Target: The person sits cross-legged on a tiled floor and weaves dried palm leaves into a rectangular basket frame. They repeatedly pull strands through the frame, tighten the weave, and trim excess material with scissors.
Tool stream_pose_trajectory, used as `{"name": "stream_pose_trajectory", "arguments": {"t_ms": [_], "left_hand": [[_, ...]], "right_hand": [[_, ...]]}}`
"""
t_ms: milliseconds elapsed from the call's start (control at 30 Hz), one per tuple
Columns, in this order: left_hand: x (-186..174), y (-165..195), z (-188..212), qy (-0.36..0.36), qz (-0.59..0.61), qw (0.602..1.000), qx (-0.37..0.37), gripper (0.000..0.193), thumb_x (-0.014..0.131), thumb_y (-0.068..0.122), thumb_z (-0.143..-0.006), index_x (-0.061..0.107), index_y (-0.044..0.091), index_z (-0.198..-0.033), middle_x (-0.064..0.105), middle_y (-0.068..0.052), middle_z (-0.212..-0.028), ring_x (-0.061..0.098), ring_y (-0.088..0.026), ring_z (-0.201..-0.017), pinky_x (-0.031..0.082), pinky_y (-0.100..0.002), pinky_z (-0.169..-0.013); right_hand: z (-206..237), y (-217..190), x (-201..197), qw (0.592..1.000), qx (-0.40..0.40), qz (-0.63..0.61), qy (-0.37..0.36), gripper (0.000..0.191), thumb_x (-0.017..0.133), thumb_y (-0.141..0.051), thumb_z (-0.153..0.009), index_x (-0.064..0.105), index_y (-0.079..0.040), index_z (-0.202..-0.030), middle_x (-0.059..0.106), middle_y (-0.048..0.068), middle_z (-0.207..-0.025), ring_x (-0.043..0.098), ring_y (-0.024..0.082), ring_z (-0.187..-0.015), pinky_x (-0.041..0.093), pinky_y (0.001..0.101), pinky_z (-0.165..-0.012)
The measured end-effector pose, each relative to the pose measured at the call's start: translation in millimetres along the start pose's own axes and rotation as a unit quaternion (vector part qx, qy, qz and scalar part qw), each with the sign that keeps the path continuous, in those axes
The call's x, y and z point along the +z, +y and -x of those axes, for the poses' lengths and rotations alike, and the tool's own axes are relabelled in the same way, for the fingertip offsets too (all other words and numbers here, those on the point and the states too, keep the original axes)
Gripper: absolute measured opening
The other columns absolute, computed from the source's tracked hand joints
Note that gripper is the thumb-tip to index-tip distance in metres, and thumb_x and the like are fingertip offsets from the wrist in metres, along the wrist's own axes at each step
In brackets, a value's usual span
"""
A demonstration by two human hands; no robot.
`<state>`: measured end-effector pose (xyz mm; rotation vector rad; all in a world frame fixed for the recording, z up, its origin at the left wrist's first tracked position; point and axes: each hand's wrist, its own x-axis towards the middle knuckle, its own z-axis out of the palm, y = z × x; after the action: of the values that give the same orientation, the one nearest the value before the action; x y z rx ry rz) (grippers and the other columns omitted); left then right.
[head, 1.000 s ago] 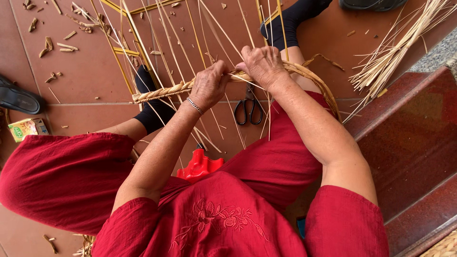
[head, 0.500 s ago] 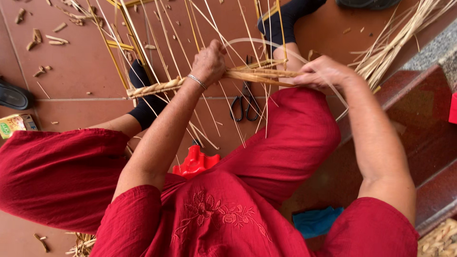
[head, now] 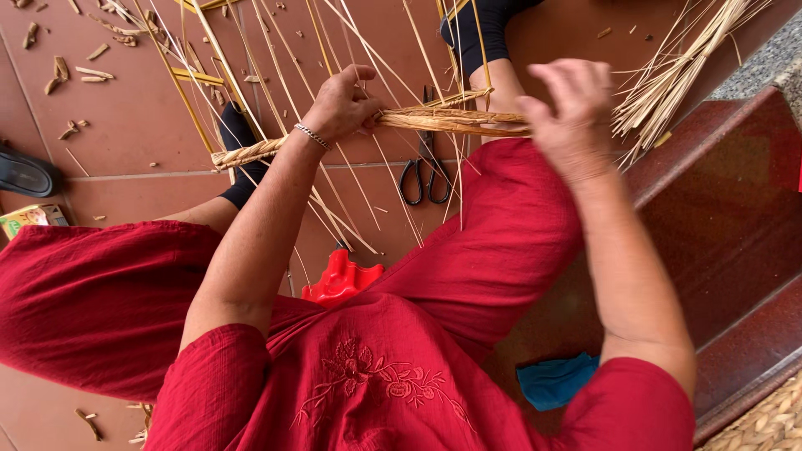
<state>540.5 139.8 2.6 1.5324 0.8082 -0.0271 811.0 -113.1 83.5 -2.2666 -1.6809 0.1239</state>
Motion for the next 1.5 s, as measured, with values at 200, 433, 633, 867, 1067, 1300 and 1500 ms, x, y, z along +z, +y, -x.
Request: {"name": "stream_pose_trajectory", "arguments": {"t_ms": [200,433,633,867,1067,1300,1500], "left_hand": [[19.1,8.9,4.8,0.097,0.026,0.992,-0.08,0.039,0.068,0.002,-0.091,0.054,-0.001,-0.127,0.075,-0.013,-0.085,0.069,-0.018,-0.051,0.057,-0.03,-0.036],[27.7,31.1,-3.4,0.107,-0.107,0.982,-0.115,0.049,0.07,0.005,-0.09,0.047,0.004,-0.133,0.072,-0.015,-0.092,0.069,-0.019,-0.052,0.053,-0.03,-0.038],[41.7,16.2,5.5,0.267,-0.275,0.92,0.081,0.09,0.083,0.003,-0.071,0.03,-0.002,-0.143,0.065,-0.029,-0.11,0.068,-0.032,-0.058,0.056,-0.038,-0.048],[39.0,19.0,-4.3,0.124,-0.357,0.926,-0.012,0.019,0.07,0.01,-0.097,0.067,0.005,-0.114,0.072,-0.011,-0.081,0.067,-0.02,-0.065,0.055,-0.036,-0.055],[33.7,25.8,-4.6,0.155,-0.066,0.985,-0.018,0.022,0.072,0.015,-0.092,0.068,0.006,-0.112,0.073,-0.006,-0.072,0.07,-0.012,-0.062,0.058,-0.027,-0.054],[46.0,14.1,4.9,0.167,-0.189,0.951,0.18,0.029,0.079,0.01,-0.089,0.056,0.004,-0.106,0.069,-0.007,-0.076,0.071,-0.019,-0.064,0.059,-0.033,-0.059],[52.0,6.4,-1.1,0.167,-0.22,0.944,0.18,0.038,0.082,0.008,-0.084,0.052,0.005,-0.107,0.066,-0.01,-0.083,0.069,-0.023,-0.069,0.058,-0.037,-0.062]], "right_hand": [[-35.5,-85.1,50.8,0.978,-0.203,0.004,0.038,0.039,0.079,-0.023,-0.078,0.071,-0.008,-0.113,0.066,0.009,-0.106,0.061,0.026,-0.102,0.052,0.0407,-0.09],[-27.4,-77.9,80.4,0.97,-0.242,0.036,0.009,0.01,0.068,0.0,-0.091,0.071,-0.006,-0.1,0.065,0.005,-0.089,0.063,0.017,-0.083,0.055,0.0299,-0.067],[-23.2,-81.8,70.3,0.987,-0.131,-0.078,-0.059,0.01,0.074,-0.014,-0.09,0.074,-0.01,-0.1,0.067,0.005,-0.091,0.065,0.022,-0.081,0.057,0.0352,-0.069],[-58.4,-82.7,58.6,0.99,-0.069,-0.057,-0.108,0.026,0.074,-0.031,-0.098,0.076,-0.015,-0.118,0.065,0.007,-0.093,0.062,0.028,-0.089,0.053,0.0457,-0.072],[-82.6,-91.1,88.2,0.982,-0.155,0.063,-0.087,0.031,0.076,-0.042,-0.085,0.077,-0.02,-0.107,0.056,0.011,-0.091,0.056,0.025,-0.087,0.049,0.0422,-0.064],[-70.8,-72.0,82.0,0.994,-0.079,0.008,-0.072,0.027,0.074,-0.04,-0.098,0.078,-0.014,-0.105,0.058,0.008,-0.093,0.059,0.023,-0.087,0.052,0.0414,-0.072],[-48.9,-75.3,54.6,0.982,-0.098,-0.11,-0.121,0.031,0.086,-0.031,-0.082,0.075,-0.008,-0.099,0.068,0.007,-0.09,0.066,0.024,-0.087,0.056,0.0428,-0.077]]}}
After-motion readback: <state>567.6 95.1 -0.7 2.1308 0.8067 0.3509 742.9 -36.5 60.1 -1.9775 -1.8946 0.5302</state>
